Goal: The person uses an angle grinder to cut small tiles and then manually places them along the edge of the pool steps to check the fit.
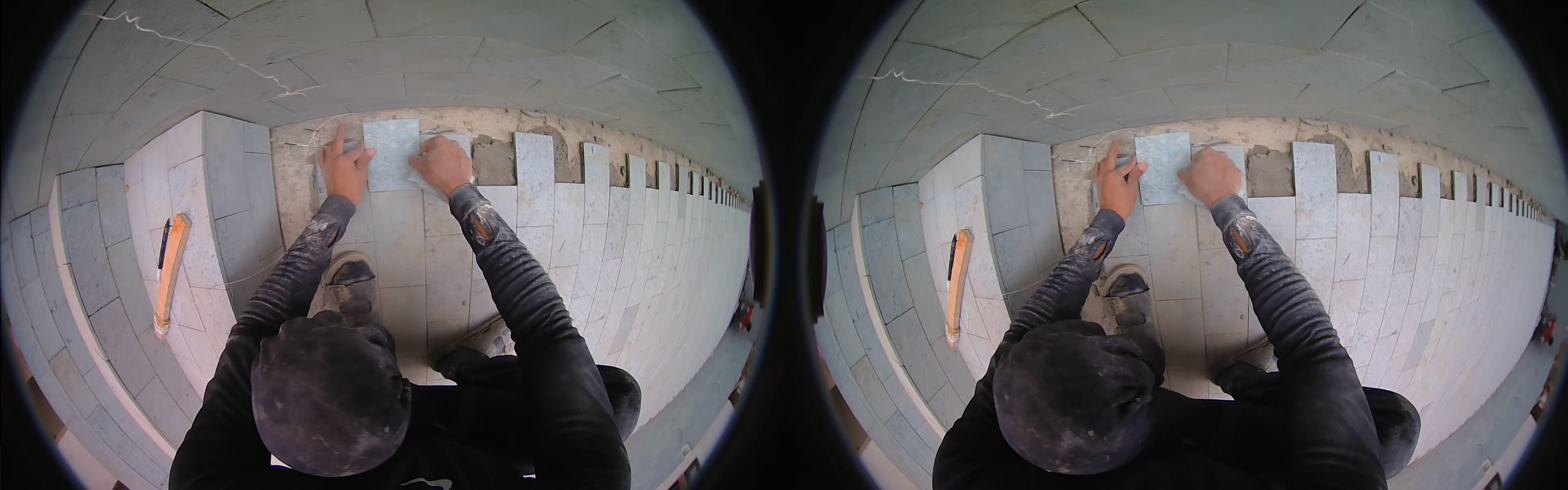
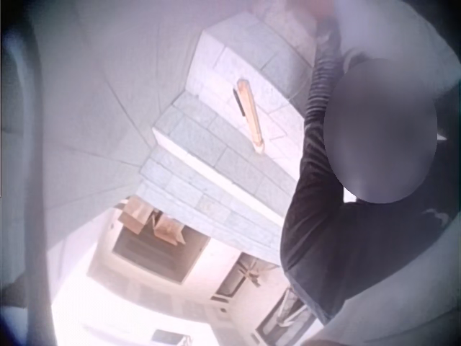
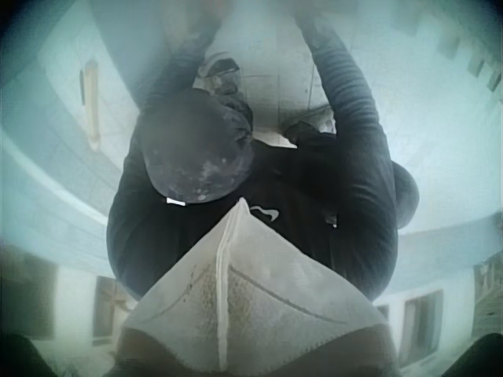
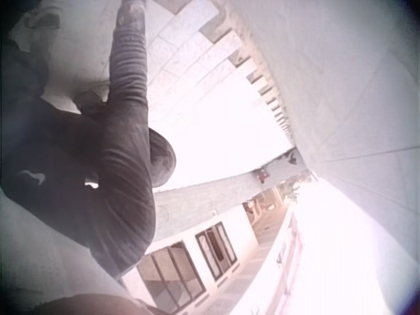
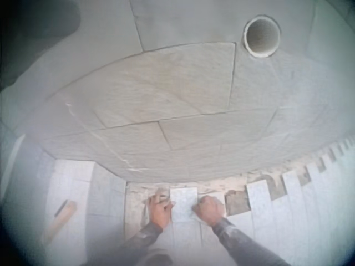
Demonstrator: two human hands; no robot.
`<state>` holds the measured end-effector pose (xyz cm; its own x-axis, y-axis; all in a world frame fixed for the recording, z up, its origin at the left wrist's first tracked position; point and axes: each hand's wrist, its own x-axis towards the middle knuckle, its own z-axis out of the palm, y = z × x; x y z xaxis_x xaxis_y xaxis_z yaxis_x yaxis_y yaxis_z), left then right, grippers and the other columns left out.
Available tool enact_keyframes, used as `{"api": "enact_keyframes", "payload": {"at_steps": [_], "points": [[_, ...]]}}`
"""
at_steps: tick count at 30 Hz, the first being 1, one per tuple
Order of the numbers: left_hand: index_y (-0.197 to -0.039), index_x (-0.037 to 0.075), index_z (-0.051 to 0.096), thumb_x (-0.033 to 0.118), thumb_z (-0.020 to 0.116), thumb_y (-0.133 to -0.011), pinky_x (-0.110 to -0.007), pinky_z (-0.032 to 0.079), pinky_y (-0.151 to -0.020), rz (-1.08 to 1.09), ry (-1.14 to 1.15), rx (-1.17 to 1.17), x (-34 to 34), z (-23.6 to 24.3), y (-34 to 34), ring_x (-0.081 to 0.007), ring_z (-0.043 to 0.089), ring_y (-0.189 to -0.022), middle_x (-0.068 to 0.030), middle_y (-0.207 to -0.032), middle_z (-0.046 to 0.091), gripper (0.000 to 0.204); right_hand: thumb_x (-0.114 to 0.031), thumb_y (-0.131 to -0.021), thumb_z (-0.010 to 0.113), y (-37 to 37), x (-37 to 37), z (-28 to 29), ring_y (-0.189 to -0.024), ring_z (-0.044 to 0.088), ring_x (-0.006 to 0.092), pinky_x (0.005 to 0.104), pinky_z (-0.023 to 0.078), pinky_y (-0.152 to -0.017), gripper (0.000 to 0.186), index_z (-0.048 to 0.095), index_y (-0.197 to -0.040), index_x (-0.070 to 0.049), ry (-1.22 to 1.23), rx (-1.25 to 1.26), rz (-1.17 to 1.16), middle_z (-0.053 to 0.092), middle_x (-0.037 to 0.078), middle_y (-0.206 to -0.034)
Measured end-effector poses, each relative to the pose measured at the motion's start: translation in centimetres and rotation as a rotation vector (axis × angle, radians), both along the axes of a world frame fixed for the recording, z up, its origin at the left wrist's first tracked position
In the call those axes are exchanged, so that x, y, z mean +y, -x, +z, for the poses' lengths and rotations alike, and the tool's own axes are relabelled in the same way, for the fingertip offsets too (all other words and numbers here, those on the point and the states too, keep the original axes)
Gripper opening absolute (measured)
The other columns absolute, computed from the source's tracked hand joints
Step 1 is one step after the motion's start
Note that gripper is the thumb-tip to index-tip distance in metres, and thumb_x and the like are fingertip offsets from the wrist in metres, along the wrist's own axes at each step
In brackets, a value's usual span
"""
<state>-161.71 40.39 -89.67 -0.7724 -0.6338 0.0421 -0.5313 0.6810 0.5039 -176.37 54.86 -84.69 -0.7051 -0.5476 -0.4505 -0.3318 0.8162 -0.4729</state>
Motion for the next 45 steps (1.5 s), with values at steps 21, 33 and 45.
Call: {"api": "enact_keyframes", "payload": {"at_steps": [21,33,45], "points": [[-0.100,-0.002,0.068,0.026,0.068,-0.091,-0.033,0.046,-0.078,0.276,-0.466,0.169,3.7,3.0,-0.3,-0.0182,0.060,-0.085,-0.0098,-0.094,0.068,0.030,-0.037,-0.067,0.079,2.4,2.6,-1.4,-0.066,0.062,0.0236,0.0355,0.049,-0.067,0.034,0.075,-0.074,-0.004,0.264,-0.434,-0.028,0.068,0.011,-0.068],[-0.100,-0.003,0.065,0.024,0.067,-0.092,-0.030,0.048,-0.070,0.257,-0.754,0.108,9.1,-0.4,-8.5,-0.0143,0.062,-0.074,-0.0099,-0.081,0.068,0.029,-0.042,-0.083,0.074,3.2,6.1,-1.8,-0.068,0.055,0.0145,0.0322,0.045,-0.067,0.042,0.075,-0.084,0.000,0.164,-0.575,0.143,0.064,0.008,-0.068],[-0.097,-0.001,0.065,0.019,0.068,-0.091,-0.031,0.048,-0.066,0.066,-0.704,-0.063,12.5,0.6,-9.8,-0.0163,0.058,-0.069,-0.0090,-0.078,0.066,0.021,-0.011,-0.095,0.058,4.3,5.8,-0.5,-0.087,0.065,0.0139,0.0264,0.053,-0.078,0.028,0.064,-0.118,0.004,0.524,-0.928,-0.355,0.068,0.008,-0.102]]}}
